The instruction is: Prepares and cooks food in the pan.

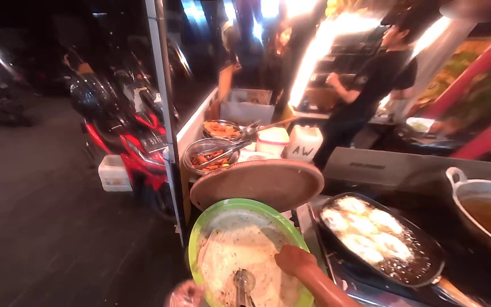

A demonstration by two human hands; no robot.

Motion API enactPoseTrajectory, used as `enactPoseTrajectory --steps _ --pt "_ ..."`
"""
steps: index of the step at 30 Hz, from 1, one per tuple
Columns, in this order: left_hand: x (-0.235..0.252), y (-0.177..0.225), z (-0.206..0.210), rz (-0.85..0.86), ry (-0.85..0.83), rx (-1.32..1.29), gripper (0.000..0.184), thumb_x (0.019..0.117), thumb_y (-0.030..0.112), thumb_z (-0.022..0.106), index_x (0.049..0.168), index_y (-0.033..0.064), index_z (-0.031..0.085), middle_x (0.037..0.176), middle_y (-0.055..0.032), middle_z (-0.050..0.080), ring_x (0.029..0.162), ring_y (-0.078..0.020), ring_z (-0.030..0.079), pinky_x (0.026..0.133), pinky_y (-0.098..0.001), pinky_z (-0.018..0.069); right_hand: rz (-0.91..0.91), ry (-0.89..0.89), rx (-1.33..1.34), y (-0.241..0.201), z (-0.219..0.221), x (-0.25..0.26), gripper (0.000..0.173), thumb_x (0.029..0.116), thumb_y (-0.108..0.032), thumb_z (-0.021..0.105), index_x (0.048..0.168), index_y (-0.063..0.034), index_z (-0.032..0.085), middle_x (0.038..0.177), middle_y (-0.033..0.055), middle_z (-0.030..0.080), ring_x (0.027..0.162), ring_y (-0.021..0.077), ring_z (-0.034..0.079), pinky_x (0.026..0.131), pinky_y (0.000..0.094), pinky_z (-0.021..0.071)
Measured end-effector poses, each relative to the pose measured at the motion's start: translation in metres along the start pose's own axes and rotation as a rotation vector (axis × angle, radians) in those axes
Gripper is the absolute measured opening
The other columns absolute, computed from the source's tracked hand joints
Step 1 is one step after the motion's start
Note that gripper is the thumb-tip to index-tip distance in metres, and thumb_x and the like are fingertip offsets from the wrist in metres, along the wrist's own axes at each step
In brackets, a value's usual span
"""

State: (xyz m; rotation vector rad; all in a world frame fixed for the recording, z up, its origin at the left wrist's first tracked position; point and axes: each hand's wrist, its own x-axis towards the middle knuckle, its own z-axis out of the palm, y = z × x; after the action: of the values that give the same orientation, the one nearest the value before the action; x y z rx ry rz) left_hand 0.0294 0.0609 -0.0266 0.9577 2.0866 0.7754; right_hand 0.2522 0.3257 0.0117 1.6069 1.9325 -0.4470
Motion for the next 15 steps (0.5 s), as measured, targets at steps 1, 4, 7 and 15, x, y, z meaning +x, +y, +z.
enactPoseTrajectory --steps 1,4,7,15 --pt "0.009 0.006 -0.009 0.055 0.104 0.061 0.042 0.0993 0.047 0.06 0.108 0.0082 0.073 0.097 -0.0101 0.073 0.093 -0.0235 0.071 0.089 -0.0485 0.0572 -0.014 -0.016 0.029 0.003 0.002 0.005 0.056 0.1019 -0.047 0.043 0.115 0.0008 0.069 0.127 0.0241 0.067 0.121 0.0415 0.064 0.093 0.0668 0.0503" --pt "0.042 0.035 -0.027 0.151 0.266 0.303 0.041 0.097 0.055 0.056 0.113 0.0207 0.073 0.106 -0.0011 0.073 0.1 -0.0169 0.07 0.092 -0.0445 0.0572 -0.09 -0.062 0.083 0.017 0.006 0.021 0.062 0.1042 -0.051 0.046 0.116 0.0055 0.067 0.126 0.0272 0.066 0.122 0.0421 0.063 0.098 0.0656 0.0494" --pt "0.066 0.072 -0.029 -0.02 0.084 0.638 0.059 0.0932 0.062 0.055 0.133 0.0191 0.065 0.136 -0.0087 0.063 0.126 -0.0289 0.06 0.105 -0.0546 0.0495 -0.123 -0.1 0.02 0.025 -0.021 0.013 0.063 0.1046 -0.051 0.048 0.118 0.0082 0.066 0.128 0.0304 0.064 0.124 0.0441 0.061 0.1 0.0675 0.0467" --pt "0.088 0.106 0.002 -0.096 -0.187 0.996 0.037 0.0976 0.02 0.058 0.127 -0.0001 0.067 0.137 -0.0213 0.062 0.129 -0.0422 0.056 0.105 -0.0616 0.0448 -0.14 0.048 -0.021 0.07 -0.098 -0.062 0.058 0.1004 -0.057 0.053 0.107 -0.0018 0.07 0.113 0.0234 0.069 0.11 0.0422 0.066 0.09 0.0681 0.0495"
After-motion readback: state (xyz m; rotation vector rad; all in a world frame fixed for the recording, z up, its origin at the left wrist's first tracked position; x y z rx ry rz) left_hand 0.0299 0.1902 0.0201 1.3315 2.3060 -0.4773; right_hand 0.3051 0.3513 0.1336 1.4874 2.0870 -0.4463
